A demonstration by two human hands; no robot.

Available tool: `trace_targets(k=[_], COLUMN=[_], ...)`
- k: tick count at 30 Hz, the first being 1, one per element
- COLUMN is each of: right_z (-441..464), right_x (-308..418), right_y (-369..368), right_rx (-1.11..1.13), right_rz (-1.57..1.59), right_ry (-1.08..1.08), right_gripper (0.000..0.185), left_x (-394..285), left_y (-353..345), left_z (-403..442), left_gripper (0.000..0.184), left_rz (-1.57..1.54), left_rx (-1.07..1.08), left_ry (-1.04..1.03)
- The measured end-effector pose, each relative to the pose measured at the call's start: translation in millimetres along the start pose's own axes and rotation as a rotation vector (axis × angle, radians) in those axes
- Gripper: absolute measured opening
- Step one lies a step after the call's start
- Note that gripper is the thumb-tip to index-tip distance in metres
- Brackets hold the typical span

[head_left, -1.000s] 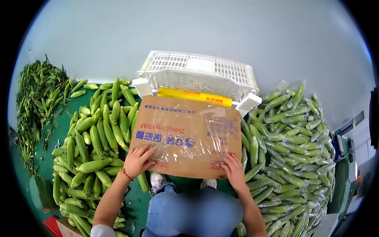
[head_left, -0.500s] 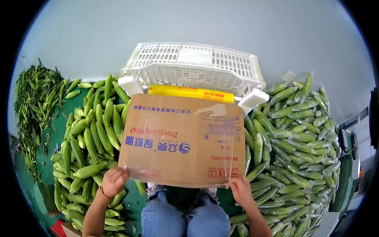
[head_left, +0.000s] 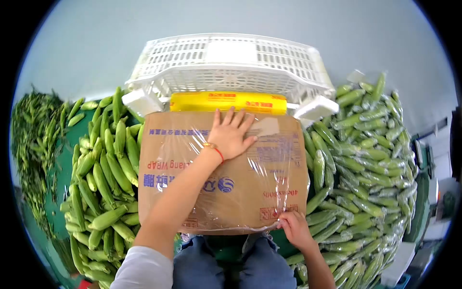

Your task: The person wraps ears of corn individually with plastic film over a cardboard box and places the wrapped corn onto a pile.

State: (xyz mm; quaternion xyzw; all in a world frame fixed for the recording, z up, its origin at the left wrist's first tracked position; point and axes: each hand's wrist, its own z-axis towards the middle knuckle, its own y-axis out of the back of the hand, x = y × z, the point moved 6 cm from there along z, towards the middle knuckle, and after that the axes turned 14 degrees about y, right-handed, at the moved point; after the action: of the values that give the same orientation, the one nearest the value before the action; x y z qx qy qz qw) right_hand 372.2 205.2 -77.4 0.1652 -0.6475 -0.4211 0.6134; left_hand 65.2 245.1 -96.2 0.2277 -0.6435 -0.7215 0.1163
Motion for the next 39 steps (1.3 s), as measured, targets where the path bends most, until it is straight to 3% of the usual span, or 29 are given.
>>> trace_targets(k=[4,8,10,13,16,20,23,26,27,28,29,30,32,35,36,38,39], right_z=[-1.5,-6.5,-5.3,-6.3,-13.7,-9.1,-10.3,-7.0,-7.9,-9.3,-8.0,-6.5,-4.6,-2.4,-3.7,-2.4,-1.2], right_x=[-6.8,-10.9,-7.2,-8.2,-6.1,-9.6,-23.4,-16.7,-18.4,-20.4,-17.0,-14.8,-10.0,0.7,-3.4,-4.1,-1.7], right_y=[-2.4,-4.2,-2.9,-3.5,-0.8,-2.8,-11.5,-9.5,-11.3,-12.7,-12.2,-11.7,-12.1,-9.6,-11.4,-13.4,-12.5], right_rx=[-0.003,0.002,0.009,-0.043,-0.094,-0.069,-0.017,-0.051,-0.06,-0.077,-0.06,-0.033,-0.029,-0.023,-0.038,-0.038,-0.034], right_rz=[-0.003,0.004,0.007,-0.011,-0.025,0.007,0.097,0.035,0.027,0.016,0.017,0.014,0.048,0.045,0.042,0.061,0.048], right_ry=[0.0,0.01,-0.008,0.074,0.091,0.118,0.077,0.186,0.189,0.187,0.176,0.155,0.075,0.024,0.006,-0.076,-0.075], right_gripper=[0.008,0.007,0.007,0.007,0.008,0.009,0.009,0.004,0.005,0.005,0.006,0.006,0.008,0.006,0.006,0.007,0.007], left_x=[0.8,12.6,5.6,1.1,-17.6,-0.6,32.0,65.8,78.4,92.6,108.4,115.5,134.4,174.4,190.6,189.5,187.5], left_y=[29.7,-4.8,-3.3,7.2,10.3,32.4,44.5,29.6,15.0,-10.3,-39.3,-54.6,-86.2,-141.6,-178.9,-195.3,-192.6], left_z=[18.5,18.3,9.3,-0.2,-76.9,-187.9,-267.0,-358.6,-390.0,-427.9,-466.6,-487.3,-491.9,-451.3,-438.3,-415.1,-410.5], left_gripper=[0.064,0.065,0.062,0.059,0.058,0.058,0.056,0.06,0.062,0.065,0.068,0.066,0.063,0.063,0.076,0.092,0.103], left_rz=[-0.045,-0.011,-0.025,0.046,0.045,0.068,0.119,0.214,0.067,-0.04,-0.152,-0.159,-0.416,-0.485,-0.58,-0.503,-0.531], left_rx=[0.366,-0.082,-0.018,-0.144,-0.096,-0.017,-0.021,-0.019,-0.005,0.142,0.119,0.089,0.179,-0.031,0.08,0.121,0.247], left_ry=[0.034,0.161,0.159,0.107,-0.024,0.03,0.236,0.37,0.442,0.612,0.743,0.739,0.915,1.19,1.306,1.49,1.539])
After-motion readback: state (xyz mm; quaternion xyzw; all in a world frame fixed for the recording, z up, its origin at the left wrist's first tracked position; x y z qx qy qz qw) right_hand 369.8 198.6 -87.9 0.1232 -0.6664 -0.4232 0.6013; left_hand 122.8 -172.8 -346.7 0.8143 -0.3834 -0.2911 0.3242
